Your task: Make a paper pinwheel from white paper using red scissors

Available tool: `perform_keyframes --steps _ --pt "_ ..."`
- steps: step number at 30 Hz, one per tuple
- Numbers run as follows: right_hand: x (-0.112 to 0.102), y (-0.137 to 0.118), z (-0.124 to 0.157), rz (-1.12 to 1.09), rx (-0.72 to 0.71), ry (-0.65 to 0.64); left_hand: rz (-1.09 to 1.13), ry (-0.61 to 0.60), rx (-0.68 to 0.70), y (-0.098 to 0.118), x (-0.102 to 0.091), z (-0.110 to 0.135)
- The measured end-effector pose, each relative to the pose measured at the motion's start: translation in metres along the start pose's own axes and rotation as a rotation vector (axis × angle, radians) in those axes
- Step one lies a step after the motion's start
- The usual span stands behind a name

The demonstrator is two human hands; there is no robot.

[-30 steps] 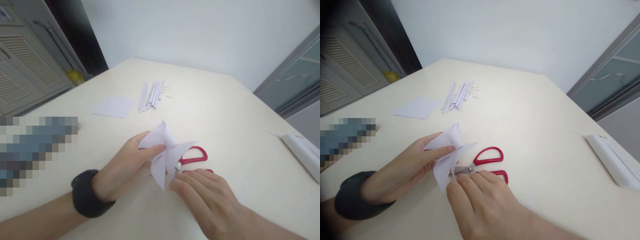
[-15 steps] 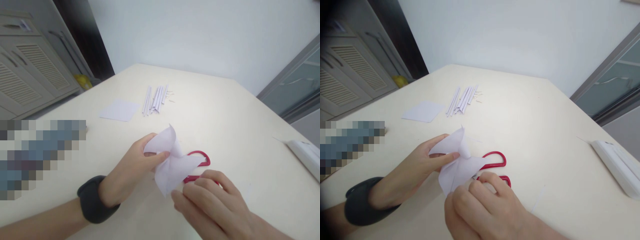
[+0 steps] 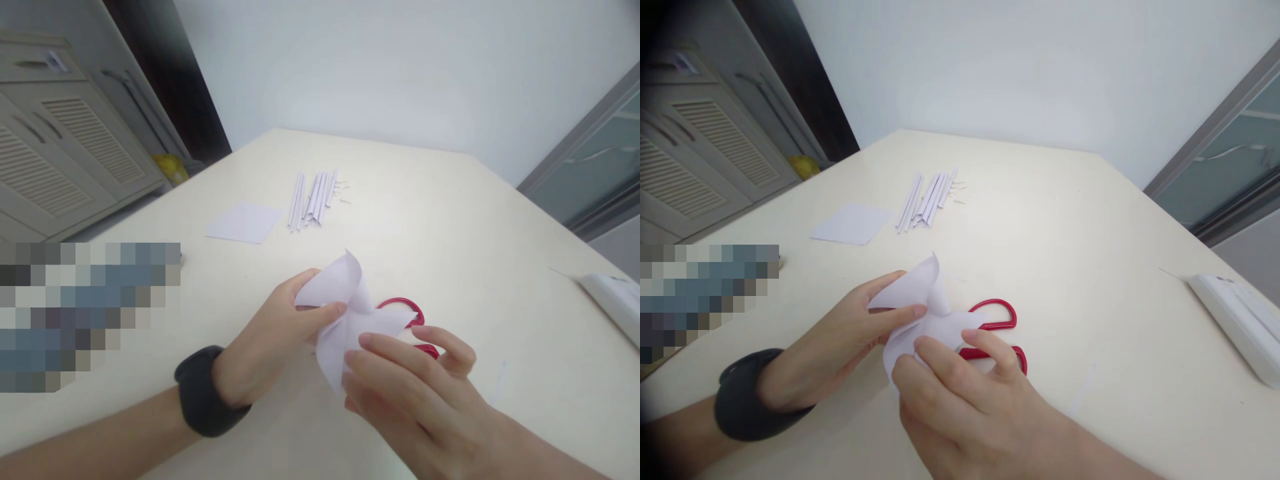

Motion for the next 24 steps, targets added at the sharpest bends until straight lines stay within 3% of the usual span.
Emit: perform_keyframes --steps 12,19,24 --pt "-0.007 0.004 -0.008 -0.033 0.052 -0.033 -0.028 0.045 0.000 0.003 0.001 0.004" --pt "0.004 0.015 0.000 -0.132 0.198 -0.144 -0.150 0.092 0.081 0.013 0.000 0.007" --pt "-0.001 0.025 -0.006 -0.226 0.309 -0.070 -0.153 0.074 0.136 0.017 0.002 0.008"
Point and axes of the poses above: each hand's wrist, its own z-axis away from the middle knuckle, its own x-axis out of the palm, y = z × x, the point moved 9 cm from there along -z, towards the middle knuckle, and after that the axes turned 10 degrees about x, right-handed, at the moved point
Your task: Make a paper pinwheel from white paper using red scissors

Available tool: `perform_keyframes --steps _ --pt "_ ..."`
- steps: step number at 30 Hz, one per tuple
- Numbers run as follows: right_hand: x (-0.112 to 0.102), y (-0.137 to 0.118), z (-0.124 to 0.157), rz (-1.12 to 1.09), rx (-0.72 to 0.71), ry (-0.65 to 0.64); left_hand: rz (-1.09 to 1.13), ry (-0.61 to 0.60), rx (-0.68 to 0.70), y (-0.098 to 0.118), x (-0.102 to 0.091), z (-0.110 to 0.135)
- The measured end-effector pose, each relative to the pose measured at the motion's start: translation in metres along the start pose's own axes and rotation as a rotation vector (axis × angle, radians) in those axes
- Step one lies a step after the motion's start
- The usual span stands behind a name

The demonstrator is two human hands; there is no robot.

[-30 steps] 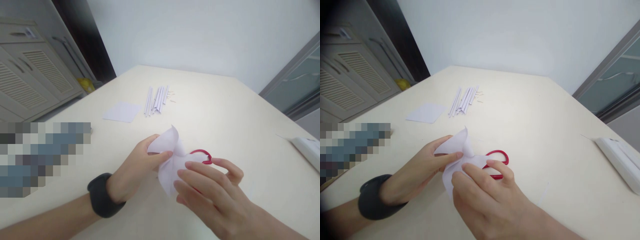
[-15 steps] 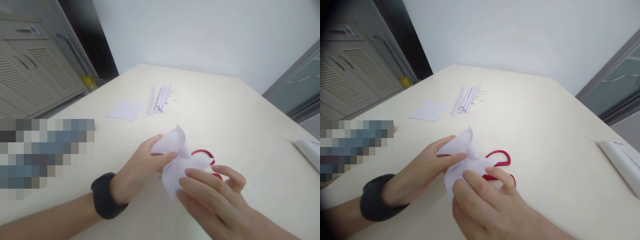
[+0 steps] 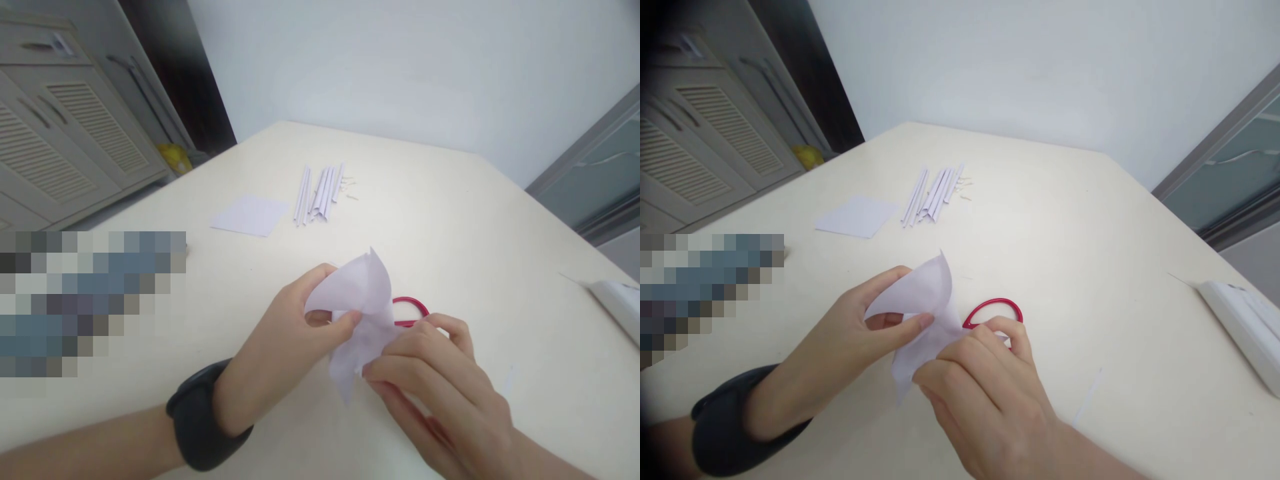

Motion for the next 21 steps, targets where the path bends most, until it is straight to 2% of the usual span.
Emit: perform_keyframes --steps 7,21 --pt "0.000 0.017 -0.008 -0.160 0.181 0.021 -0.151 0.010 0.129 0.013 -0.001 0.000" --pt "-0.002 0.033 -0.009 -0.157 0.325 0.058 -0.258 -0.027 0.133 0.014 0.002 0.004"
Point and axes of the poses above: each hand's wrist, its own z-axis away from the middle knuckle, its own x-axis out of the palm, y = z × x, the point moved 9 cm from there along -z, towards the middle knuckle, and after that the axes turned 10 degrees about x, right-handed, at the moved point
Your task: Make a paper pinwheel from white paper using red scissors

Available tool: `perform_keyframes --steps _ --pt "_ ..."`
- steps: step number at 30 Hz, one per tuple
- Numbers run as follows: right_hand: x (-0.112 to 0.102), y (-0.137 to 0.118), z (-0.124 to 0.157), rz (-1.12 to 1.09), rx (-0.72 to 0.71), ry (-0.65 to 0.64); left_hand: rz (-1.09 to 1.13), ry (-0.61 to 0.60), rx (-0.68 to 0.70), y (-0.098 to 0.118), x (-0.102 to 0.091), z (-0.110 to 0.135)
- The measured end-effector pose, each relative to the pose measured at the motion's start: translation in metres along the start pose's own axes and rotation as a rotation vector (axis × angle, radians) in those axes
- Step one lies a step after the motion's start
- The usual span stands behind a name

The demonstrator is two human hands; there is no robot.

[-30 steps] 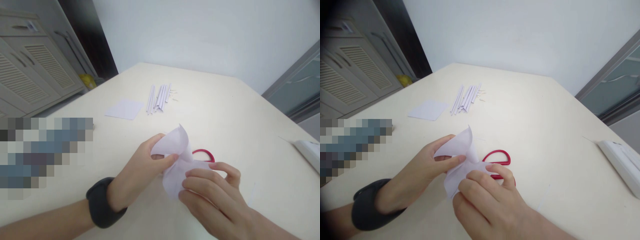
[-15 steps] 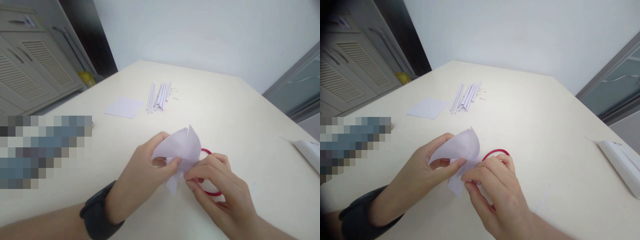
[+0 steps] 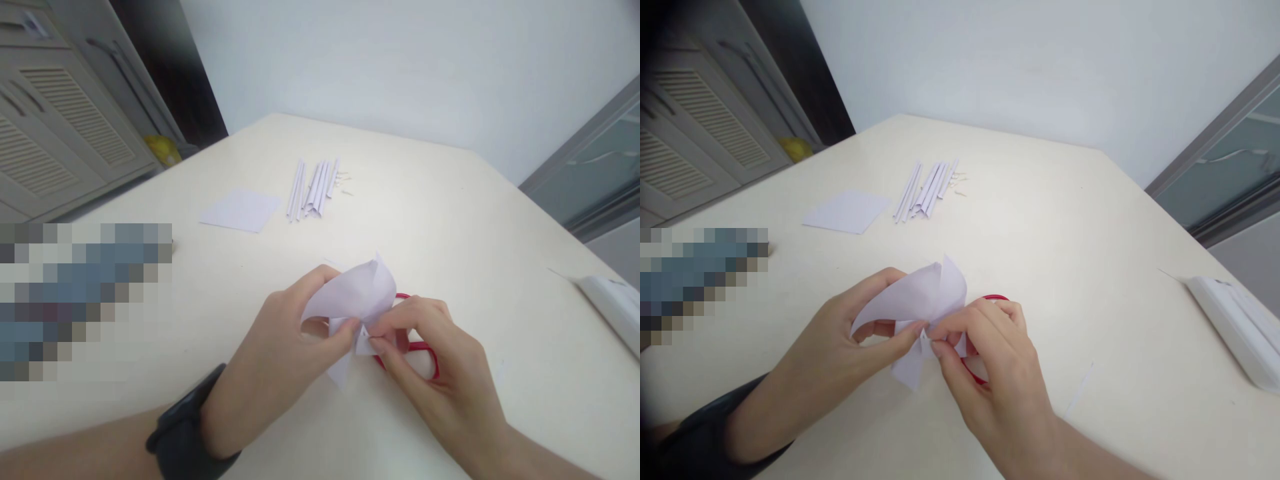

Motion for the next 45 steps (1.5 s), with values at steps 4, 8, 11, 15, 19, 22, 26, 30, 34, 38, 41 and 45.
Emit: perform_keyframes --steps 4,8,11,15,19,22,26,30,34,38,41,45 --pt "0.003 0.010 -0.001 -0.020 0.110 -0.033 -0.042 -0.017 -0.007 0.006 0.001 -0.002" --pt "0.006 0.018 0.000 -0.069 0.193 -0.050 -0.029 -0.019 0.001 0.009 0.002 -0.002" --pt "0.007 0.020 -0.001 -0.083 0.213 -0.049 -0.032 -0.006 0.006 0.009 0.002 -0.002" --pt "0.006 0.022 -0.001 -0.079 0.247 -0.049 -0.039 0.006 0.008 0.010 0.001 -0.001" --pt "0.007 0.024 -0.001 -0.078 0.261 -0.054 -0.021 0.013 0.005 0.010 0.000 -0.002" --pt "0.008 0.025 0.000 -0.064 0.266 -0.051 -0.041 0.025 0.029 0.011 -0.001 -0.001" --pt "0.008 0.025 0.000 -0.059 0.267 -0.053 -0.070 0.018 0.049 0.011 -0.001 -0.001" --pt "0.008 0.024 0.000 -0.060 0.249 -0.060 -0.077 0.002 0.054 0.012 0.000 0.000" --pt "0.007 0.023 -0.001 -0.055 0.233 -0.053 -0.051 0.000 0.038 0.010 0.000 0.001" --pt "0.005 0.024 -0.001 -0.053 0.245 -0.052 -0.007 0.007 0.021 0.007 0.000 0.002" --pt "0.006 0.022 -0.001 -0.052 0.230 -0.058 0.019 0.012 0.014 0.005 0.001 0.002" --pt "0.005 0.023 -0.001 -0.050 0.232 -0.052 0.005 0.002 0.043 0.006 0.001 0.001"
Point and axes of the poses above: each hand's wrist, its own z-axis away from the middle knuckle, its own x-axis out of the palm, y = z × x, the point moved 9 cm from there along -z, towards the middle knuckle, and after that the axes turned 10 degrees about x, right-handed, at the moved point
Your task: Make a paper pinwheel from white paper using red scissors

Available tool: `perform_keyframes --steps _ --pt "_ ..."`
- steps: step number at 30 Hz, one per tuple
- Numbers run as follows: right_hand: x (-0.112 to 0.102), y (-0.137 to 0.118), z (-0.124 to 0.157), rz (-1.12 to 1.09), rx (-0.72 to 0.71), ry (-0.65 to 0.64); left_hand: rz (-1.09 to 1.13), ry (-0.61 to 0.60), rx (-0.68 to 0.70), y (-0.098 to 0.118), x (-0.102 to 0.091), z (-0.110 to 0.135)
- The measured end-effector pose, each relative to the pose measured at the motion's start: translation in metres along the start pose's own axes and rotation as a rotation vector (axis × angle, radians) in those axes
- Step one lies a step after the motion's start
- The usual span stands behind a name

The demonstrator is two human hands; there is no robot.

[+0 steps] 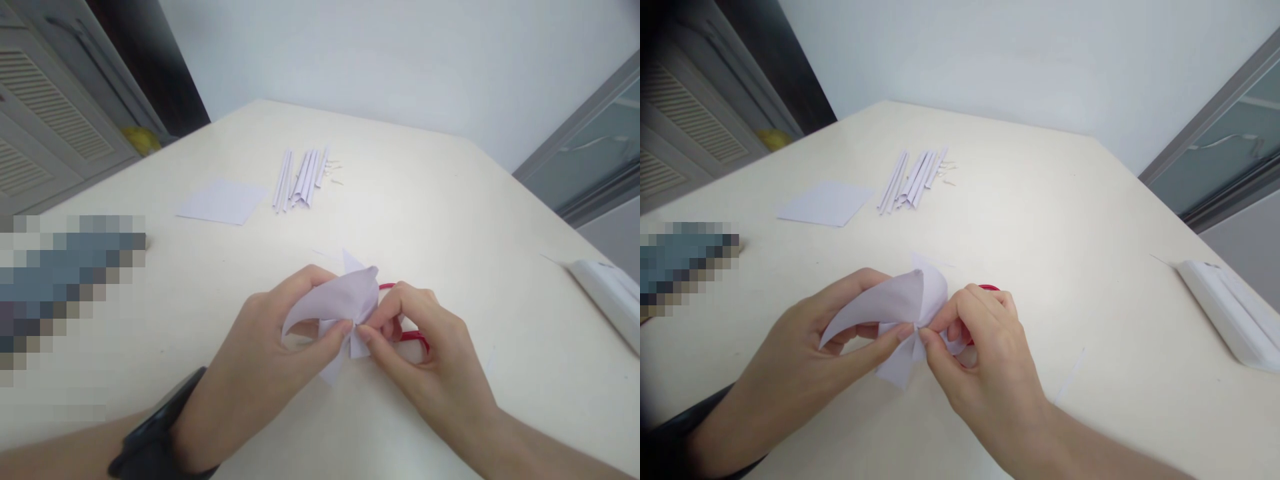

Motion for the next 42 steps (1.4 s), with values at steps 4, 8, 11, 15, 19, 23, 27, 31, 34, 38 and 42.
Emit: perform_keyframes --steps 4,8,11,15,19,23,27,31,34,38,42 --pt "0.000 0.000 0.000 0.002 0.001 0.003 -0.038 -0.023 0.039 0.003 0.001 0.001" --pt "0.000 0.000 0.000 0.015 0.019 0.009 -0.089 -0.014 0.096 0.009 -0.001 0.003" --pt "0.000 0.000 0.000 0.012 0.025 0.011 -0.121 -0.022 0.078 0.006 -0.002 0.004" --pt "0.000 -0.005 0.002 0.011 -0.031 0.016 -0.150 -0.004 0.058 0.003 -0.004 0.003" --pt "0.004 -0.005 0.003 0.020 -0.031 -0.006 -0.160 -0.008 0.030 0.002 -0.003 0.001" --pt "0.004 0.002 0.002 0.043 0.018 -0.011 -0.167 -0.048 -0.015 -0.001 0.000 0.000" --pt "-0.012 -0.004 -0.002 0.113 -0.043 0.098 -0.183 -0.114 -0.019 0.000 0.005 -0.001" --pt "-0.025 -0.017 -0.004 0.186 -0.169 0.197 -0.254 -0.178 -0.006 0.001 0.011 0.002" --pt "-0.025 -0.025 -0.004 0.223 -0.248 0.197 -0.289 -0.222 0.010 0.001 0.017 0.007" --pt "-0.024 -0.028 -0.003 0.252 -0.285 0.189 -0.377 -0.246 0.030 -0.002 0.020 0.010" --pt "-0.025 -0.029 -0.003 0.252 -0.294 0.193 -0.417 -0.259 0.050 -0.003 0.022 0.011"
Point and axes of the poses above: each hand's wrist, its own z-axis away from the middle knuckle, its own x-axis out of the palm, y = z × x, the point moved 9 cm from there along -z, towards the middle knuckle, and after that the axes turned 10 degrees about x, right-handed, at the moved point
